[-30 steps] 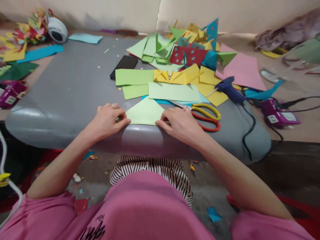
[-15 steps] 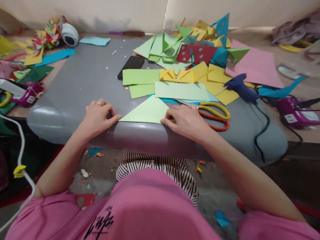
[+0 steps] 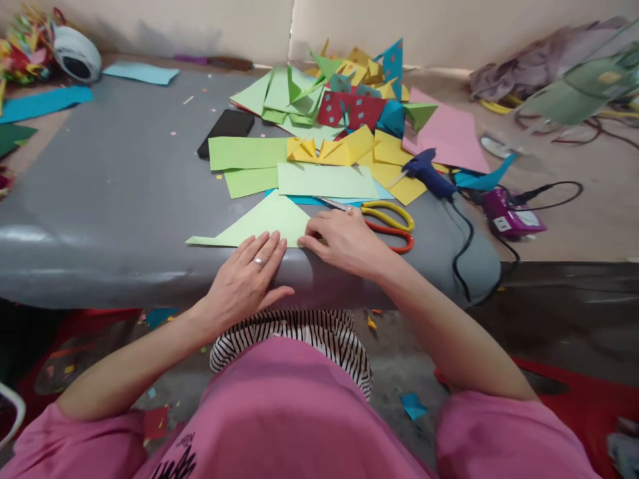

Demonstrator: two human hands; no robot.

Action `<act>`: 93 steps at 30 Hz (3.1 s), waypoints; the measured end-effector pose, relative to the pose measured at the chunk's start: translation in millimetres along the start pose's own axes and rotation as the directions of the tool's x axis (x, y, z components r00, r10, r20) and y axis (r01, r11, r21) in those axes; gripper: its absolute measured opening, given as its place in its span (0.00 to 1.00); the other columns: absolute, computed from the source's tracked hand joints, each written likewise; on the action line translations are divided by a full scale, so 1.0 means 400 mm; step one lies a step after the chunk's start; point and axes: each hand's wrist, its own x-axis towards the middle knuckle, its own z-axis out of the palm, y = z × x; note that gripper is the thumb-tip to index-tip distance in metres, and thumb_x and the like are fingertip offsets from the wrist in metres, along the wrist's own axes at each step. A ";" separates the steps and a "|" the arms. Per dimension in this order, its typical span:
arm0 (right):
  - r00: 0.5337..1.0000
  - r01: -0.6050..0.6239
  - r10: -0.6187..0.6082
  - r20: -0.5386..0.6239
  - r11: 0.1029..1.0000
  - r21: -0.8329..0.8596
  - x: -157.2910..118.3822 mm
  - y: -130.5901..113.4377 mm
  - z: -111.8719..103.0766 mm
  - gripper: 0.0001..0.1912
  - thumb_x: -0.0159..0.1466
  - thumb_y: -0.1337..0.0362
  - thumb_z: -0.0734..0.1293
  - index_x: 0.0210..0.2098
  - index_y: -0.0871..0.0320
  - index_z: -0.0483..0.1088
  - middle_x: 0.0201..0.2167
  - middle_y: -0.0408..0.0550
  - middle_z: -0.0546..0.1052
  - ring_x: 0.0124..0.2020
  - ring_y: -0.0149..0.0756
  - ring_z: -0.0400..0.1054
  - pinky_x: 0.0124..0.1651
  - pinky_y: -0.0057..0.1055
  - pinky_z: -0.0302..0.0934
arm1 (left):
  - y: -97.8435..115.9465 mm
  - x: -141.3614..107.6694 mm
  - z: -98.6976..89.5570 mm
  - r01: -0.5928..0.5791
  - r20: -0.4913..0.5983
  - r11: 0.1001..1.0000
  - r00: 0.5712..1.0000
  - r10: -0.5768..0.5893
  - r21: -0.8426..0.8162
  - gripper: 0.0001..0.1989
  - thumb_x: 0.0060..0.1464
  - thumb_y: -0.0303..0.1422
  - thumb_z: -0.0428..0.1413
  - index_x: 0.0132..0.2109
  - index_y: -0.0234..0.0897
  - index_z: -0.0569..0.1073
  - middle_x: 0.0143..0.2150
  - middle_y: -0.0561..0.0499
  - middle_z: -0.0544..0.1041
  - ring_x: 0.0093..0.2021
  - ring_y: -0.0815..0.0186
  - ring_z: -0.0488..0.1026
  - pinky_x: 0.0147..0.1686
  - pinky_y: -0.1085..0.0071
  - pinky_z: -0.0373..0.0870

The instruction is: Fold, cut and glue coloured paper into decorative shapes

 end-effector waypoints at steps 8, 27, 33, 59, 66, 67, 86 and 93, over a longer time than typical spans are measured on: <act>0.999 -0.038 0.037 -0.016 0.999 -0.029 -0.010 0.009 0.010 0.19 0.73 0.57 0.56 0.39 0.57 0.75 0.44 0.53 0.77 0.49 0.47 0.68 0.52 0.45 0.50 | 0.004 -0.002 0.001 0.023 0.041 1.000 0.999 -0.022 -0.015 0.37 0.66 0.50 0.51 0.67 0.20 0.64 0.67 0.29 0.68 0.67 0.46 0.67 0.67 0.53 0.60; 0.985 0.044 -0.058 -0.163 0.995 -0.087 0.002 0.152 0.055 0.18 0.67 0.56 0.57 0.32 0.48 0.77 0.37 0.54 0.80 0.45 0.55 0.73 0.33 0.42 0.58 | -0.009 0.026 0.035 0.032 0.026 0.999 0.999 -0.033 0.030 0.43 0.64 0.58 0.41 0.67 0.23 0.64 0.67 0.33 0.69 0.67 0.49 0.67 0.69 0.57 0.58; 0.991 0.039 -0.056 -0.121 0.990 -0.136 -0.001 0.171 0.057 0.19 0.67 0.58 0.55 0.32 0.49 0.77 0.41 0.55 0.79 0.46 0.57 0.72 0.32 0.43 0.57 | -0.012 0.027 0.040 0.048 0.048 0.999 0.998 -0.049 0.006 0.43 0.65 0.58 0.42 0.68 0.23 0.63 0.68 0.31 0.68 0.68 0.49 0.66 0.69 0.55 0.58; 0.818 0.110 -0.239 -0.524 0.958 -0.266 -0.099 -0.056 0.203 0.23 0.75 0.61 0.58 0.64 0.65 0.68 0.59 0.58 0.76 0.57 0.46 0.69 0.60 0.41 0.52 | -0.051 -0.033 -0.004 0.074 0.105 0.997 0.992 -0.073 0.001 0.42 0.63 0.57 0.49 0.68 0.23 0.64 0.68 0.31 0.67 0.69 0.49 0.65 0.68 0.54 0.60; 0.846 0.080 -0.209 -0.490 0.959 -0.271 -0.100 -0.063 0.186 0.23 0.74 0.60 0.58 0.64 0.62 0.69 0.59 0.57 0.76 0.56 0.45 0.71 0.58 0.41 0.56 | -0.169 -0.156 -0.076 0.203 0.089 0.979 0.975 -0.201 -0.006 0.41 0.63 0.58 0.48 0.68 0.29 0.64 0.67 0.32 0.69 0.67 0.49 0.68 0.68 0.48 0.59; 0.853 0.067 -0.193 -0.484 0.962 -0.266 -0.103 -0.069 0.187 0.23 0.74 0.60 0.58 0.64 0.61 0.69 0.60 0.57 0.76 0.56 0.45 0.70 0.58 0.41 0.56 | -0.170 -0.159 -0.079 0.217 0.075 0.976 0.974 -0.216 -0.004 0.39 0.63 0.57 0.49 0.69 0.31 0.64 0.66 0.33 0.70 0.66 0.48 0.69 0.68 0.45 0.57; 0.774 -0.050 -0.119 -0.623 0.968 -0.246 -0.204 0.022 0.214 0.20 0.74 0.59 0.61 0.59 0.63 0.72 0.56 0.56 0.79 0.55 0.43 0.72 0.66 0.44 0.51 | -0.033 -0.050 0.016 0.023 -0.145 0.999 0.989 -0.029 -0.043 0.33 0.66 0.49 0.51 0.68 0.28 0.65 0.62 0.33 0.74 0.62 0.50 0.74 0.62 0.53 0.70; 0.688 -0.041 -0.184 -0.702 0.956 -0.291 -0.216 0.030 0.174 0.22 0.70 0.51 0.67 0.53 0.62 0.74 0.48 0.57 0.81 0.48 0.44 0.72 0.58 0.45 0.53 | -0.055 -0.062 -0.001 -0.091 -0.327 0.995 0.940 0.100 0.042 0.16 0.62 0.33 0.61 0.55 0.31 0.73 0.50 0.42 0.84 0.48 0.57 0.82 0.50 0.62 0.75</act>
